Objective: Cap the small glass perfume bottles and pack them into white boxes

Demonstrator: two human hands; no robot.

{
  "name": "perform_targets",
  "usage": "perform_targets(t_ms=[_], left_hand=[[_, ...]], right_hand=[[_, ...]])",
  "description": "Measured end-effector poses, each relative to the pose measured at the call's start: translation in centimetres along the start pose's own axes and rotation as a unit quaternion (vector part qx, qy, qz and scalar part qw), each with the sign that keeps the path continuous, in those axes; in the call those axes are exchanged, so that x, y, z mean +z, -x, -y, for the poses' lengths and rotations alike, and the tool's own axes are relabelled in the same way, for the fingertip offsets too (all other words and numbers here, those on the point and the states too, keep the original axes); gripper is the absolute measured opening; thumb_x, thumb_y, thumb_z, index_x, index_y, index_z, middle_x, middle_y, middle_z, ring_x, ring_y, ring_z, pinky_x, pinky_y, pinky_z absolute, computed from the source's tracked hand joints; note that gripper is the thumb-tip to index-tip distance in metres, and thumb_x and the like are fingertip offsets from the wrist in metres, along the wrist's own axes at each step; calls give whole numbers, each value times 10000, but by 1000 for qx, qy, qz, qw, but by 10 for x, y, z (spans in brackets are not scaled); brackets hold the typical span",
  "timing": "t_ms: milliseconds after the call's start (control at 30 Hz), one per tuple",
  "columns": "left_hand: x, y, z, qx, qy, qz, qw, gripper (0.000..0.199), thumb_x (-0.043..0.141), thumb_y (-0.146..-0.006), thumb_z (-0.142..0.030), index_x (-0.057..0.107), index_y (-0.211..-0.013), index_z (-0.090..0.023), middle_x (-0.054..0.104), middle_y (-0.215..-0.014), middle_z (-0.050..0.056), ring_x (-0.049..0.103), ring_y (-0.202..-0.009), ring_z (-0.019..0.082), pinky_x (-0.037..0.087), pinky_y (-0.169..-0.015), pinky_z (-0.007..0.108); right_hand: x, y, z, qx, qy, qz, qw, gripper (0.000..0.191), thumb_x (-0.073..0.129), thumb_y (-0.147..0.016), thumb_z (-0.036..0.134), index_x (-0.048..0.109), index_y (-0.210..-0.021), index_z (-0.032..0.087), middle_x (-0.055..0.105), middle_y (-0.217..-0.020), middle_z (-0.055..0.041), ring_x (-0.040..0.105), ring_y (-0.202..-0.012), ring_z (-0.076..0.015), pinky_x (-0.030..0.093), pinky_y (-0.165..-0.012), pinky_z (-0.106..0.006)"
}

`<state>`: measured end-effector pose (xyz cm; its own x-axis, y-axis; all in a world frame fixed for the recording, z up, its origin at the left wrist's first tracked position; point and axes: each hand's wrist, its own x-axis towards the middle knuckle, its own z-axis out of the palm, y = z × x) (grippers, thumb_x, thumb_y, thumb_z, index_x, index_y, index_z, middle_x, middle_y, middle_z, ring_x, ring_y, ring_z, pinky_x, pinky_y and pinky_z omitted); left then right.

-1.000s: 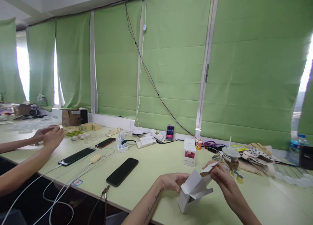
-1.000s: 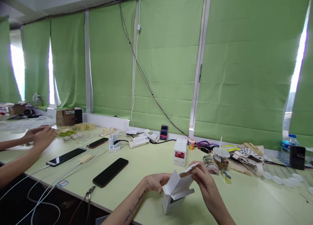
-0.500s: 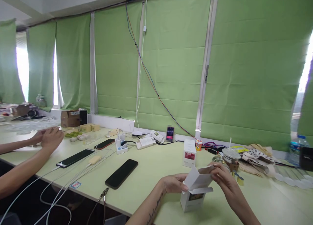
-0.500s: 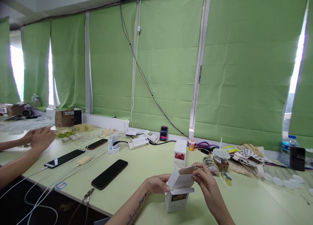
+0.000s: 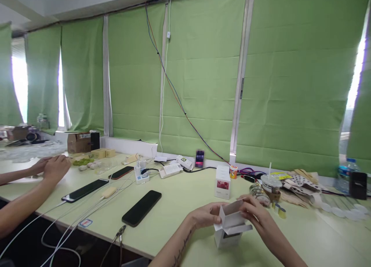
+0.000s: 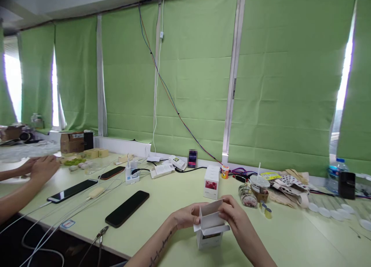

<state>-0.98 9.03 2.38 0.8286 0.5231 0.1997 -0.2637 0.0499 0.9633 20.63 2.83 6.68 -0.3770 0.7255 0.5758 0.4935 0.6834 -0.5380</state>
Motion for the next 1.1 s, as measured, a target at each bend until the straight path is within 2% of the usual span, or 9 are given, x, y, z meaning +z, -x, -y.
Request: perform_targets(t_ms=[133, 300, 467, 600, 733, 900, 1000, 1067, 1100], left_hand=[[14, 10, 1, 89, -73, -87, 990, 861, 808, -535, -516, 488, -1276, -216, 537, -1254, 121, 455, -1210, 332, 312, -1002, 432], [39, 27, 5, 131, -193, -267, 935, 873, 862, -516, -327, 406, -1260, -297, 475, -1244, 84, 547, -1089, 275, 399, -957, 408], [63, 40, 9, 144, -331, -364, 859, 451, 674, -758, -264, 419, -1130, -260, 517, -1158, 61, 570, -983, 208, 457, -879, 349], [74, 43, 9, 127, -418, -372, 819, 301, 576, -826, -266, 510, -1120, -252, 482, -1271, 88, 489, -1148, 239, 403, -981, 371], [75, 43, 7, 88, -437, -377, 812, 367, 574, -826, -319, 562, -1190, -278, 242, -1492, 61, 358, -1302, 276, 337, -1063, 385], [72, 40, 10, 74, -419, -370, 826, 397, 489, -872, -404, 537, -1233, -247, 447, -1362, 89, 420, -1254, 256, 334, -1070, 382], [71, 35, 14, 82, -396, -383, 831, 425, 426, -901, -409, 466, -1274, -208, 444, -1340, 106, 451, -1210, 237, 382, -1021, 345], [70, 32, 18, 75, -383, -396, 831, 421, 414, -907, -392, 431, -1274, -186, 450, -1311, 115, 484, -1157, 227, 402, -982, 326], [70, 30, 20, 71, -379, -402, 830, 412, 409, -910, -384, 420, -1268, -180, 458, -1290, 117, 497, -1130, 222, 402, -971, 321]], right_hand=[[17, 6, -12, 45, 27, 51, 997, 243, 469, -866, 319, 647, -733, 222, 565, -1152, -87, 570, -1025, -239, 459, -846, -326], [25, 15, -17, 71, 0, 62, 996, 253, 454, -882, 352, 688, -865, 257, 568, -1121, -75, 571, -1038, -228, 459, -867, -318], [31, 20, -16, 73, -29, 34, 996, 319, 496, -836, 260, 582, -1140, 300, 497, -1209, -57, 559, -1046, -195, 492, -816, -273], [38, 22, -21, 86, -28, 35, 995, 469, 517, -815, 246, 503, -1278, 319, 470, -1232, -60, 539, -1070, -200, 490, -825, -278], [39, 22, -25, 101, -55, 46, 992, 419, 535, -817, 315, 563, -1235, 290, 507, -1162, -72, 548, -1042, -216, 499, -787, -287], [50, 23, -28, 123, -139, 23, 982, 433, 474, -853, 460, 564, -1226, 261, 538, -1176, -82, 537, -1104, -224, 468, -881, -307], [71, 26, -32, 160, -231, -26, 959, 564, 402, -867, 548, 420, -1349, 254, 478, -1345, -78, 454, -1240, -215, 377, -1016, -319], [88, 29, -36, 207, -277, -60, 936, 680, 384, -848, 611, 307, -1408, 234, 437, -1407, -84, 445, -1259, -221, 375, -1024, -334], [95, 30, -38, 221, -284, -74, 930, 726, 401, -823, 641, 326, -1399, 206, 455, -1397, -97, 443, -1263, -233, 370, -1030, -338]])
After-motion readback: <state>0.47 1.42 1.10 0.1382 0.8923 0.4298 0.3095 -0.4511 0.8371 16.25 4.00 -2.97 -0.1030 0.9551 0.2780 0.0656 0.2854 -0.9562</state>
